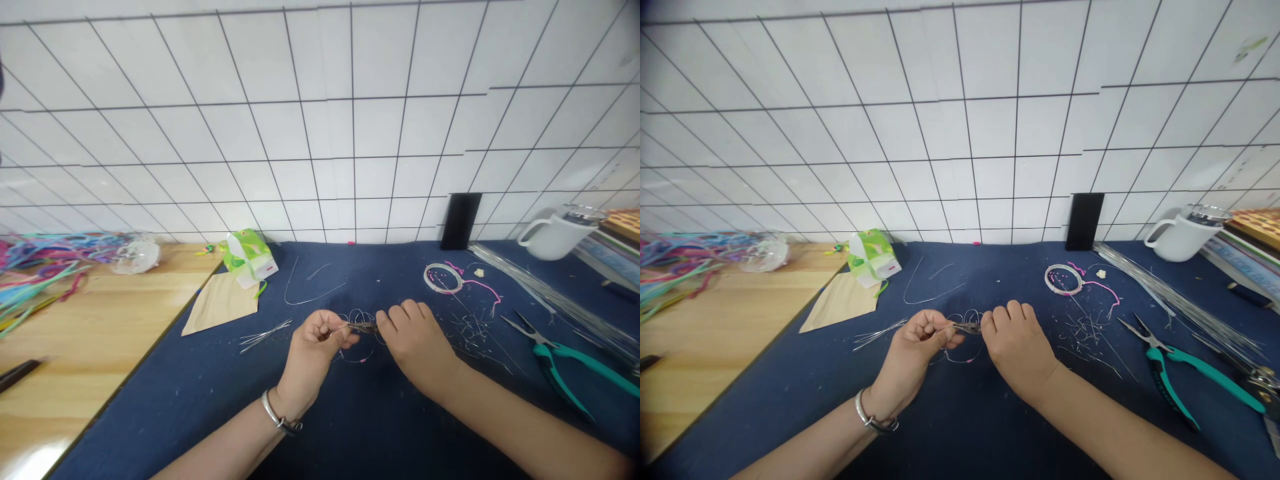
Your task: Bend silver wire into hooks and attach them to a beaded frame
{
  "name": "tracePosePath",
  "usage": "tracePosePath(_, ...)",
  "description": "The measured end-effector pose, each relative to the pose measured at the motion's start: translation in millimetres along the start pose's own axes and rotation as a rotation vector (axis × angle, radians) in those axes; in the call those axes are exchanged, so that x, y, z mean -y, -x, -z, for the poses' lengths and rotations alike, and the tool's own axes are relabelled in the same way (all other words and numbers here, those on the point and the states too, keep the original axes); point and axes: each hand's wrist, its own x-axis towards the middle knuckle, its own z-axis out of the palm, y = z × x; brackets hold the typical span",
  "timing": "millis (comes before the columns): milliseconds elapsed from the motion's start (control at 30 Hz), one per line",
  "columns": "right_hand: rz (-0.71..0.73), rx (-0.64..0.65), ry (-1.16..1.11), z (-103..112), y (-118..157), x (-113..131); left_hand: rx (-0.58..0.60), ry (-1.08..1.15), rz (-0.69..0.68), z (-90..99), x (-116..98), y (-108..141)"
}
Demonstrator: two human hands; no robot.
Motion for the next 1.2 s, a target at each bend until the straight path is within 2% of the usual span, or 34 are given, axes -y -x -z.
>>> tracePosePath(333, -0.024, -0.050, -0.075, -6.1, 0.8, -1.6, 0.054, -0.034, -0.026, 5.6, -1.3, -1.2)
tracePosePath(567, -0.023, 0.059, -0.270, -4.7, 0.6, -8.6, 0.138, -0.209, -0.098, 11.4, -0.2, -2.9)
tracePosePath(733, -0.030, 0.068, -0.350, -6.1, 1.6, -10.0, 0.154, -0.239, -0.112, 12.9, 0.6, -3.4)
tracePosePath(1033, -0.035, 0.162, -0.458, -9.7, 2.3, -10.3, 0.169, -0.344, -0.310, 14.9, -2.9, -1.2)
tracePosePath(1200, -0.025, 0.263, -0.522, -6.9, -0.6, -13.0, 0.234, -0.395, -0.375, 18.4, -2.7, -2.2)
